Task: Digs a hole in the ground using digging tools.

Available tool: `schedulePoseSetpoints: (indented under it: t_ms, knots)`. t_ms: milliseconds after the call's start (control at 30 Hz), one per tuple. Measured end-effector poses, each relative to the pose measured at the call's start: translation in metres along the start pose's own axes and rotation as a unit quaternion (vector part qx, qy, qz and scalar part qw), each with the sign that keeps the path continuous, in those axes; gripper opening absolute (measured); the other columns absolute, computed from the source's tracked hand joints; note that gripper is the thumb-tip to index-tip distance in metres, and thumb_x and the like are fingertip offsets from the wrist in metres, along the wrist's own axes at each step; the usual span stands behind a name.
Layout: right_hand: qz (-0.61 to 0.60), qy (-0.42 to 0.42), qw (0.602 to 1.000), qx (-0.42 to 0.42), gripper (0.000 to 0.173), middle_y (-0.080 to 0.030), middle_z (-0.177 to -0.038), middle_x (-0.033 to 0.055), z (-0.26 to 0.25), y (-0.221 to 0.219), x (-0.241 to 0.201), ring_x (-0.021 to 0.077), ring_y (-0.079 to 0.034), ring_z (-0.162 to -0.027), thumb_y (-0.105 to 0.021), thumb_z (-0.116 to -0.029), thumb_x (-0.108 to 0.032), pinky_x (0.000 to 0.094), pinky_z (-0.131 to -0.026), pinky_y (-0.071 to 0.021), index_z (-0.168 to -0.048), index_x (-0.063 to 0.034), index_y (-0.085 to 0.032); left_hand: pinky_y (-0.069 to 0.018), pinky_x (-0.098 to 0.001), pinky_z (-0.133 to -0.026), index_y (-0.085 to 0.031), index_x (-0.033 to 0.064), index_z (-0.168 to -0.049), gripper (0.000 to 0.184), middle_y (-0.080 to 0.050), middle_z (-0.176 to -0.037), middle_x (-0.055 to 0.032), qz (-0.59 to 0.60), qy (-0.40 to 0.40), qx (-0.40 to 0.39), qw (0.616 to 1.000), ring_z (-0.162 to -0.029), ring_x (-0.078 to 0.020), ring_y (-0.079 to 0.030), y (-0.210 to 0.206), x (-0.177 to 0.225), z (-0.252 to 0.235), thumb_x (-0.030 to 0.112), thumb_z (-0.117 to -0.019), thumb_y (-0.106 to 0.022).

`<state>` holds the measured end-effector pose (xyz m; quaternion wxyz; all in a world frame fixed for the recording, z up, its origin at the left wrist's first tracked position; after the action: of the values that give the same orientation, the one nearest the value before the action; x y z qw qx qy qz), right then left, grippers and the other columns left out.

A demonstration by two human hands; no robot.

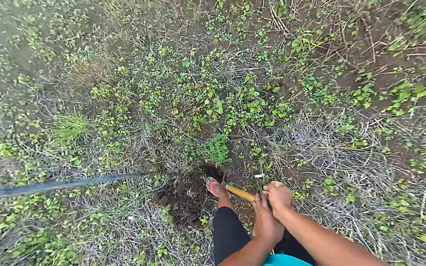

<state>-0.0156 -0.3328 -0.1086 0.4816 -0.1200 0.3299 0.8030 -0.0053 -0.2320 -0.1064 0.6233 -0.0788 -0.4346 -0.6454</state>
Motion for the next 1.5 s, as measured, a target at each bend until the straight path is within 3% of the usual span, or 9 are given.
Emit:
schedulePoseSetpoints:
  t_ms: [233, 500, 667, 767, 967, 1133, 1267, 1400, 1500]
  knots:
    - [0.000, 0.028, 0.999, 0.039, 0.029, -0.075, -0.089, 0.0135, -0.072, 0.092, 0.076, 0.0260, -0.075, -0.076, -0.066, -0.0919, -0.010, 0.0469, -0.075, -0.0637, -0.120, -0.0004, -0.063, -0.0375, -0.0578, -0.118, -0.045, 0.0147, -0.155, 0.085, -0.010, -0.167, -0.0324, -0.016, 0.025, -0.012, 0.999, -0.151, -0.0568, -0.018, -0.139, 0.011, 0.004, 0.037, -0.0801, -0.079]
    - [-0.032, 0.011, 0.999, 0.015, 0.037, -0.071, -0.099, 0.0168, 0.024, 0.013, 0.032, 0.0310, -0.070, -0.085, -0.071, -0.0920, -0.018, 0.0547, -0.078, -0.0588, -0.124, -0.0027, -0.061, -0.0322, -0.0564, -0.123, -0.044, 0.0045, -0.153, 0.088, -0.028, -0.165, -0.0259, 0.078, -0.052, -0.016, 0.996, -0.152, -0.0461, -0.026, -0.012, -0.030, 0.026, 0.022, -0.0759, -0.083]
    - [-0.006, 0.015, 1.000, -0.003, 0.035, -0.072, -0.097, 0.0156, 0.018, -0.032, 0.009, 0.0312, -0.071, -0.087, -0.069, -0.0935, -0.022, 0.0560, -0.079, -0.0591, -0.123, -0.0045, -0.063, -0.0413, -0.0475, -0.119, -0.035, 0.0028, -0.157, 0.101, -0.029, -0.164, -0.0249, 0.137, -0.067, -0.033, 0.988, -0.148, -0.0345, -0.038, 0.034, -0.042, 0.001, 0.020, -0.0719, -0.087]
    - [0.026, 0.023, 0.999, -0.002, 0.032, -0.072, -0.097, 0.0157, -0.015, -0.002, 0.014, 0.0325, -0.071, -0.089, -0.070, -0.0909, -0.021, 0.0580, -0.080, -0.0583, -0.118, -0.0050, -0.067, -0.0398, -0.0532, -0.118, -0.039, 0.0036, -0.156, 0.097, -0.029, -0.163, -0.0269, 0.111, -0.057, -0.005, 0.992, -0.146, -0.0421, -0.036, -0.009, -0.022, -0.009, 0.021, -0.0730, -0.086]
    - [0.108, 0.055, 0.992, 0.039, 0.034, -0.072, -0.100, 0.0163, -0.090, 0.098, 0.098, 0.0334, -0.070, -0.094, -0.072, -0.0881, -0.025, 0.0606, -0.085, -0.0561, -0.116, -0.0064, -0.068, -0.0312, -0.0604, -0.121, -0.045, 0.0112, -0.155, 0.089, -0.014, -0.167, -0.0324, -0.018, -0.020, 0.011, 1.000, -0.150, -0.0564, -0.019, -0.150, -0.001, 0.004, 0.034, -0.0770, -0.082]
    - [0.206, 0.025, 0.976, 0.066, 0.046, -0.070, -0.111, 0.0238, -0.156, 0.149, 0.124, 0.0411, -0.069, -0.105, -0.066, -0.0942, -0.033, 0.0656, -0.092, -0.0536, -0.128, -0.0024, -0.063, -0.0359, -0.0613, -0.118, -0.028, 0.0170, -0.164, 0.110, -0.008, -0.170, -0.0275, -0.031, -0.052, -0.174, 0.983, -0.153, -0.0521, -0.019, -0.189, -0.002, -0.024, 0.035, -0.0740, -0.088]
    - [0.195, -0.006, 0.976, 0.099, 0.045, -0.072, -0.102, 0.0240, -0.216, 0.183, 0.186, 0.0420, -0.070, -0.093, -0.065, -0.0965, -0.034, 0.0671, -0.085, -0.0541, -0.126, -0.0003, -0.063, -0.0425, -0.0470, -0.119, -0.018, 0.0120, -0.166, 0.107, -0.020, -0.171, -0.0180, 0.061, -0.064, -0.283, 0.955, -0.151, -0.0300, -0.037, -0.199, -0.051, -0.047, 0.026, -0.0840, -0.085]
    - [0.118, -0.033, 0.986, 0.114, 0.040, -0.074, -0.083, 0.0134, -0.209, 0.177, 0.200, 0.0277, -0.073, -0.072, -0.061, -0.1001, -0.032, 0.0531, -0.075, -0.0606, -0.123, 0.0011, -0.062, -0.0338, -0.0506, -0.124, -0.027, 0.0115, -0.164, 0.103, -0.028, -0.168, -0.0176, -0.089, -0.060, -0.210, 0.972, -0.154, -0.0328, -0.031, -0.189, -0.156, -0.085, 0.032, -0.0798, -0.084]
    - [0.009, 0.015, 0.996, 0.089, 0.032, -0.072, -0.078, 0.0149, -0.131, 0.136, 0.167, 0.0268, -0.073, -0.064, -0.067, -0.0940, -0.015, 0.0467, -0.065, -0.0647, -0.117, 0.0052, -0.058, -0.0268, -0.0590, -0.124, -0.039, 0.0146, -0.159, 0.093, -0.026, -0.168, -0.0204, -0.179, -0.111, -0.198, 0.957, -0.156, -0.0437, -0.020, -0.154, -0.214, -0.132, 0.030, -0.0795, -0.083]
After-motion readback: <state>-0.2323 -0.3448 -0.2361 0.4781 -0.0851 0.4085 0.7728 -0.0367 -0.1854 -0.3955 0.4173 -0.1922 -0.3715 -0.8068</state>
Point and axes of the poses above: each hand's wrist, its own z-axis away from the middle knuckle, its own y-axis out of the back of the hand, x = y × z, the point moved 2 cm from there along -z, towards the middle knuckle
